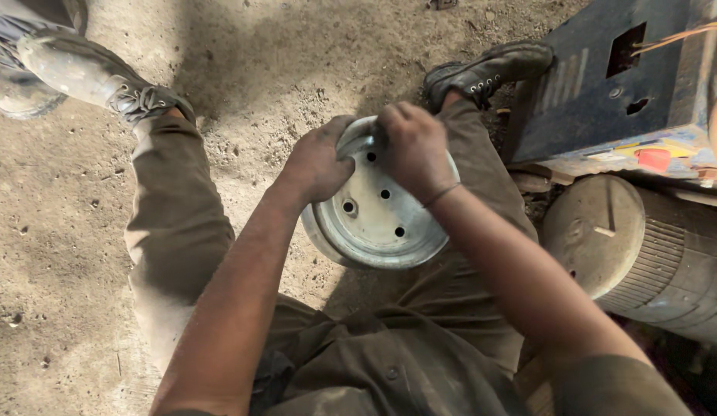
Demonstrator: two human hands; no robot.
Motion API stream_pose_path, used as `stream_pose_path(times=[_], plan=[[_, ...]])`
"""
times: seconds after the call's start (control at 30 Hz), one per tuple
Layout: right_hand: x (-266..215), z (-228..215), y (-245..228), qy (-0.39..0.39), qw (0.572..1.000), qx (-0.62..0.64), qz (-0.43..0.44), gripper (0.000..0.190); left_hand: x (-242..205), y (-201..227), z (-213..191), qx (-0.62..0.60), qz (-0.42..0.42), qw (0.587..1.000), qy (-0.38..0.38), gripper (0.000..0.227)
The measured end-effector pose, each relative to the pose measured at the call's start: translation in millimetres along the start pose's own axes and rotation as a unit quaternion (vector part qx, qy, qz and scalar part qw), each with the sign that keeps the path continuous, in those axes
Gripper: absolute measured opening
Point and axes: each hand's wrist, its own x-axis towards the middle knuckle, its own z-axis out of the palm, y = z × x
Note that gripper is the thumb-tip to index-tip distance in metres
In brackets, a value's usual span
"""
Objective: The person polishes a circular metal object with a cloth and a small piece of material while sitting on the floor.
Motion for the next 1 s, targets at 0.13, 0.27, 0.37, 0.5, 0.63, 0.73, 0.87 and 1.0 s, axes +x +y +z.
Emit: stream_pose_path(times=[0.13, 0.27, 0.37, 0.5, 0.63, 0.73, 0.87, 1.0], plan=[[1, -3, -3, 0.012, 1.000, -0.005, -0.007, 0.013, 1, 1, -1, 0.002, -0.022, 1.000, -0.018, 0.067], [12, -10, -11, -0.013, 1.000, -0.014, 0.016, 0.015, 2, 1, -3, 0.002, -0.002, 1.000, -0.001, 0.068], [14, -11, -16, -0.009, 0.999, 0.005, -0.044, 0.016, 0, 4, -4, -0.003, -0.025, 1.000, -0.015, 0.064], [8, -7, -9, -0.047, 0.998, -0.029, -0.025, 0.016, 0, 3, -4, 0.013, -0.030, 0.999, -0.017, 0.066], [5, 2, -8, -0.012, 0.999, -0.020, 0.046, 0.017, 1, -3, 1, 0.014, -0.013, 1.000, -0.005, 0.064], [6, 0, -12, 0.014, 1.000, -0.009, 0.016, 0.017, 2, -4, 3, 0.015, 0.004, 1.000, 0.015, 0.059], [4, -11, -10, 0.003, 0.999, -0.003, 0.053, 0.015, 4, -9, 7, 0.008, -0.005, 1.000, 0.007, 0.060], [5, -7, -10, -0.016, 0.997, -0.017, 0.067, 0.017, 4, -10, 6, 0.012, 0.034, 0.999, 0.032, 0.062]])
